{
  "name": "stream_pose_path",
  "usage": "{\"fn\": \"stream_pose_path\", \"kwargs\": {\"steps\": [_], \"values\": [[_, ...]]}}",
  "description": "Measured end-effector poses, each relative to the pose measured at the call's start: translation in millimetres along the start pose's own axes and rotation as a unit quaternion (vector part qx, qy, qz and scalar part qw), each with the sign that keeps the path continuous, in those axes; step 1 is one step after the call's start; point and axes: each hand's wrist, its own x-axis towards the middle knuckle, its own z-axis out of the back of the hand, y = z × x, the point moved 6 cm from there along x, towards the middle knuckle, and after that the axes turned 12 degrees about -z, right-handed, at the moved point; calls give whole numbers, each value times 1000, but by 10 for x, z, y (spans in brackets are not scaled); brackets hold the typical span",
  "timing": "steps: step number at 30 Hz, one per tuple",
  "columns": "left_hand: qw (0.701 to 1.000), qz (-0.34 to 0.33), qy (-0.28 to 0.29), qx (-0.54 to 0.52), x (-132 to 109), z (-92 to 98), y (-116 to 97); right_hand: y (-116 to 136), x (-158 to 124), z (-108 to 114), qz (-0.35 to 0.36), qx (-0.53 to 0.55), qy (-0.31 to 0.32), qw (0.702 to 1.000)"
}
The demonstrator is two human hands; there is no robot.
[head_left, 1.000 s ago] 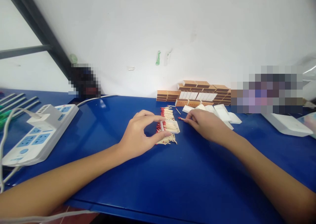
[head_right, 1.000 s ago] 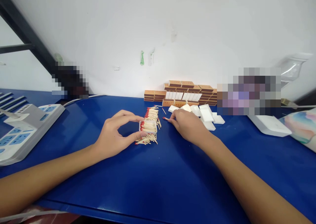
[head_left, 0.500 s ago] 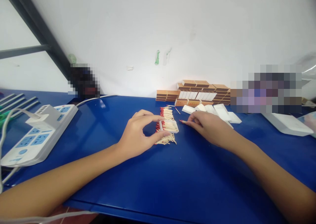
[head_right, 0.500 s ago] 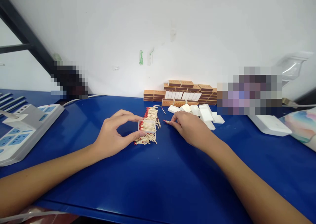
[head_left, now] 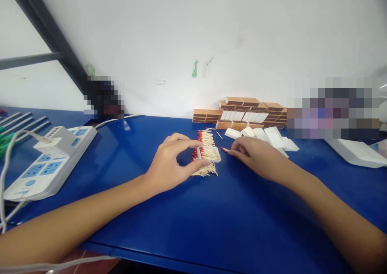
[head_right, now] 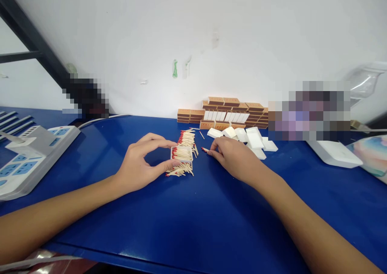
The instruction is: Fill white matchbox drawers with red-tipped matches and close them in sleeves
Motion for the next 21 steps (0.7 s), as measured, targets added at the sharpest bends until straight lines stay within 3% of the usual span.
{"fn": "stream_pose_path", "kwargs": {"steps": [10,17,21], "values": [[1000,-3,1,1,7,4,-2,-36,-24,24,-4,5,11,1000],[1000,-6,1,4,3,3,-7,-199,-30,-37,-35,8,61,997],[1000,-8,-1,2,-1,-7,1,-185,-48,-29,-22,9,51,998]]}}
